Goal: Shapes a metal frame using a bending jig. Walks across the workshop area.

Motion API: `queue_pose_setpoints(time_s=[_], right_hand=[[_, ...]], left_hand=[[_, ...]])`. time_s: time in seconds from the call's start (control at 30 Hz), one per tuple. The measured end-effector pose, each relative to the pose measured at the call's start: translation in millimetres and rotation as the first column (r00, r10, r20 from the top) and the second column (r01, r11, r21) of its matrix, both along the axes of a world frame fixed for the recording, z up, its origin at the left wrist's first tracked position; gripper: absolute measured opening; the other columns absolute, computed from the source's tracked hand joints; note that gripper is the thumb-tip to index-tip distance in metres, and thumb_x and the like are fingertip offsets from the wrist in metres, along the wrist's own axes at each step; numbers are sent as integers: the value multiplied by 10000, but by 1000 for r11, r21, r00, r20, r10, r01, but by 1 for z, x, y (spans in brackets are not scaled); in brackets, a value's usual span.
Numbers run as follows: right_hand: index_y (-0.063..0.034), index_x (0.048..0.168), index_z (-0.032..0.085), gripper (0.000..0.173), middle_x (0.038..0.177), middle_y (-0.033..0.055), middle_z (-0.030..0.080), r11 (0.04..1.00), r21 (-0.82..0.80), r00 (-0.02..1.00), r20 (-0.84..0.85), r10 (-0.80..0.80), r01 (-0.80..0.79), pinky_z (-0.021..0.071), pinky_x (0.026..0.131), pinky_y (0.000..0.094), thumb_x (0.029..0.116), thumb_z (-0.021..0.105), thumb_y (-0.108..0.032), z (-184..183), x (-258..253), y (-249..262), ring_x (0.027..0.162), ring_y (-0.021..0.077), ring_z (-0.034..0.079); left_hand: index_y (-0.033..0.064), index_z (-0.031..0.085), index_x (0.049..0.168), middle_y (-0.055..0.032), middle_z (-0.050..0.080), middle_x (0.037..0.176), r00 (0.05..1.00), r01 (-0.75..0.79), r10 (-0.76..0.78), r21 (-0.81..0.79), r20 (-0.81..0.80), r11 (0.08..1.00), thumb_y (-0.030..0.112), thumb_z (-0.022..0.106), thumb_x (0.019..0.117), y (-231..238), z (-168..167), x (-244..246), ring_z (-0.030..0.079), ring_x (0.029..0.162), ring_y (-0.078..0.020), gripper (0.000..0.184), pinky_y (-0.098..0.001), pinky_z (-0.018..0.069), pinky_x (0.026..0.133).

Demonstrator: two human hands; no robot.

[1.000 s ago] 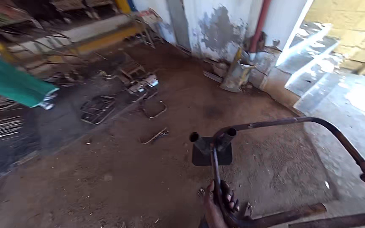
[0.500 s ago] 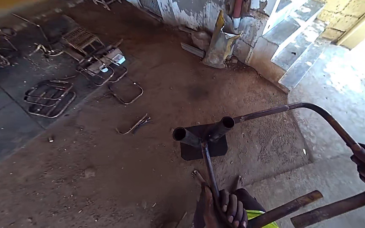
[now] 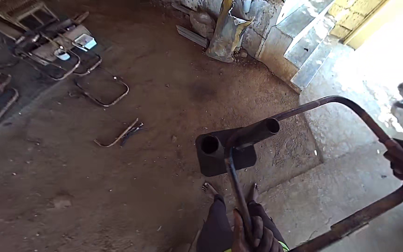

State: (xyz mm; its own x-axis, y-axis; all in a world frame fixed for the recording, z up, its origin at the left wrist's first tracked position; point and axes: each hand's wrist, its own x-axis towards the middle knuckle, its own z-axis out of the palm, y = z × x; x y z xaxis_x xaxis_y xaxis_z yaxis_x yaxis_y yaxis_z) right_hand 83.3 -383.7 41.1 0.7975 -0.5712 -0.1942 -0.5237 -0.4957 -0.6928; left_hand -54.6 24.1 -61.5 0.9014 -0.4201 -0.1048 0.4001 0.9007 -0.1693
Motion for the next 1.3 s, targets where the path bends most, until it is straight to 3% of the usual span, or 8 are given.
queue_pose_setpoints(time_s=[0.1,0.17,0.27,0.4,0.57,1.0,1.13,1.3], right_hand=[[-111,1308,630,345,716,-36,554,999,0,999,-15,-40,40,399,391,217,1091,506,-348,2,-7,17,449,26,426],[-213,1215,657,284,678,-71,506,969,-129,969,-105,-224,210,364,412,223,1080,493,-401,0,-3,37,442,41,379],[-206,1313,628,362,668,-68,492,999,33,1000,-15,-25,25,367,367,201,1067,519,-448,-13,-4,-11,416,18,379],[-188,1291,650,330,644,-58,497,995,99,1000,-7,23,-23,366,361,204,1071,525,-400,-13,20,-30,405,28,381],[-218,1267,684,317,636,-40,508,993,122,1000,-18,4,-1,360,352,228,1053,564,-417,-26,12,-34,401,51,377],[-272,1256,673,369,685,-62,550,988,62,990,2,-141,140,384,381,239,1017,576,-536,-65,-51,-4,429,42,407],[-241,1220,687,389,650,-53,511,994,56,996,4,-89,89,390,375,272,1014,573,-551,-72,-43,-16,421,65,401],[-176,1191,699,330,602,-38,473,983,183,999,48,-12,3,346,345,245,1023,611,-445,-42,-9,-32,391,61,351]], left_hand=[[150,638,726,45,465,510,996,90,-90,18,-30,996,770,444,930,25,0,-3,511,431,-139,681,-328,473,482],[157,643,728,63,451,505,989,136,-135,9,-59,991,761,467,925,39,4,-8,504,426,-119,659,-308,463,468],[146,616,715,51,426,503,992,113,-109,56,-58,992,753,454,939,35,4,-7,483,421,-130,666,-309,449,460],[147,604,704,43,431,507,999,-6,11,112,-43,994,780,415,936,0,-2,0,492,440,-141,700,-334,471,507],[127,636,724,37,452,496,993,-34,45,99,-110,995,784,472,903,-9,-7,12,505,418,-133,700,-319,474,474],[123,607,731,33,442,491,967,248,-236,133,-100,960,794,463,898,58,-15,8,516,408,-130,707,-318,493,458],[125,607,713,32,443,490,980,190,-177,168,-88,967,805,472,886,46,-19,7,508,408,-136,714,-324,490,467],[124,647,735,21,475,503,998,33,-13,300,-68,953,813,494,868,8,-8,15,528,416,-141,718,-337,507,462]])
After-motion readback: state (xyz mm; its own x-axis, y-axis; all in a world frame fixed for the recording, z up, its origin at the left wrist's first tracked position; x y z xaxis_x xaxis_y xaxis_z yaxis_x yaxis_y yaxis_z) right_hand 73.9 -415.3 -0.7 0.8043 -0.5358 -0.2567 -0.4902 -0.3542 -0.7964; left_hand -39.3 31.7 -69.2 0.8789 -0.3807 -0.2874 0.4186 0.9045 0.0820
